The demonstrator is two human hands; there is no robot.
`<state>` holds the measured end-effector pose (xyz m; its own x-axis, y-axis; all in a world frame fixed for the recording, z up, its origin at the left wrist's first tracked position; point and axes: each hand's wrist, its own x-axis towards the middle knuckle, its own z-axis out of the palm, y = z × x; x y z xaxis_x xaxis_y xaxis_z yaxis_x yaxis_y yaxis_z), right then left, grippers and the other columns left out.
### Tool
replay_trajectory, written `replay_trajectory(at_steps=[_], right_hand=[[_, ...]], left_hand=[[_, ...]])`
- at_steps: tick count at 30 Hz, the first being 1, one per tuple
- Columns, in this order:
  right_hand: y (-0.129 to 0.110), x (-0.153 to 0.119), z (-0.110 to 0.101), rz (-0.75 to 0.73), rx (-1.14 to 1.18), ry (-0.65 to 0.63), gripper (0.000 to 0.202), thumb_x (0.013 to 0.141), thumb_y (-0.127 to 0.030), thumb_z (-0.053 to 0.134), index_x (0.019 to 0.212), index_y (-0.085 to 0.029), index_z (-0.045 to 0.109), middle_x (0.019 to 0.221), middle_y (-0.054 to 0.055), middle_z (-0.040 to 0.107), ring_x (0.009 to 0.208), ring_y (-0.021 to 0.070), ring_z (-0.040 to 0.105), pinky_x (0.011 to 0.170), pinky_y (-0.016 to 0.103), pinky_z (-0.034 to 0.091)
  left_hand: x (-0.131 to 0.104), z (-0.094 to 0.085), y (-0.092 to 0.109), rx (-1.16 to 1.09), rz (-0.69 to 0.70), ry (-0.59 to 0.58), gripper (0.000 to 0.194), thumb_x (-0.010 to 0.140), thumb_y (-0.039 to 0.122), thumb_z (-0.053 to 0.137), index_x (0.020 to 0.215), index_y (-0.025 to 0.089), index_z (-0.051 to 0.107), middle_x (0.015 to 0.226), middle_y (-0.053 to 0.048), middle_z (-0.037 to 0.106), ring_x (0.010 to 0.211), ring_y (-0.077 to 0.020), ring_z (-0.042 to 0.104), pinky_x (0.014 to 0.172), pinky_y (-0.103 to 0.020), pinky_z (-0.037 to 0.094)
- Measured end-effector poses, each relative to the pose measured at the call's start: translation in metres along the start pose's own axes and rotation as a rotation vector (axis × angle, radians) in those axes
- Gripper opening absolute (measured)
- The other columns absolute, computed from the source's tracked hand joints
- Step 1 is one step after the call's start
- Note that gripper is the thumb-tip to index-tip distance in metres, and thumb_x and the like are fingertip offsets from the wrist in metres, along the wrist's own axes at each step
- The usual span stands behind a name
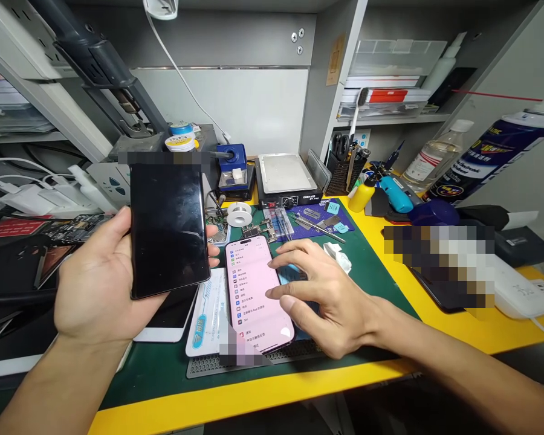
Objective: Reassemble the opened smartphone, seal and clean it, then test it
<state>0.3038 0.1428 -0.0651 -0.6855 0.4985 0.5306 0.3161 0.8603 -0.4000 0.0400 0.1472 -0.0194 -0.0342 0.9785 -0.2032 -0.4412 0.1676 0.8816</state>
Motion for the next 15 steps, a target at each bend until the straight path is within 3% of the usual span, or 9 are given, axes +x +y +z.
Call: replay_trajectory(at_steps=[8,15], right_hand=[[0.0021,-0.0029,0.0025,0.015,0.016,0.007,0.028,0.09,-0.014,0.054,0.105,-0.017,0.077,0.117,0.016,0.065,0.119,0.0333,0.054,0.096,0.055,0.048],[0.0024,-0.0045,0.0036,-0.019,0.109,0.022,0.028,0.083,-0.01,0.055,0.1,-0.014,0.078,0.117,0.017,0.064,0.12,0.0344,0.053,0.097,0.056,0.045]], left_hand=[[-0.0009,-0.0024,0.0011,0.016,0.015,0.0,0.056,0.099,0.048,0.033,0.116,0.01,0.071,0.098,-0.021,0.078,0.077,-0.0371,0.076,0.073,-0.052,0.063],[-0.0003,-0.0003,0.0009,-0.001,-0.002,0.0,0.055,0.099,0.048,0.034,0.118,0.009,0.069,0.098,-0.021,0.078,0.076,-0.0357,0.076,0.073,-0.051,0.063]])
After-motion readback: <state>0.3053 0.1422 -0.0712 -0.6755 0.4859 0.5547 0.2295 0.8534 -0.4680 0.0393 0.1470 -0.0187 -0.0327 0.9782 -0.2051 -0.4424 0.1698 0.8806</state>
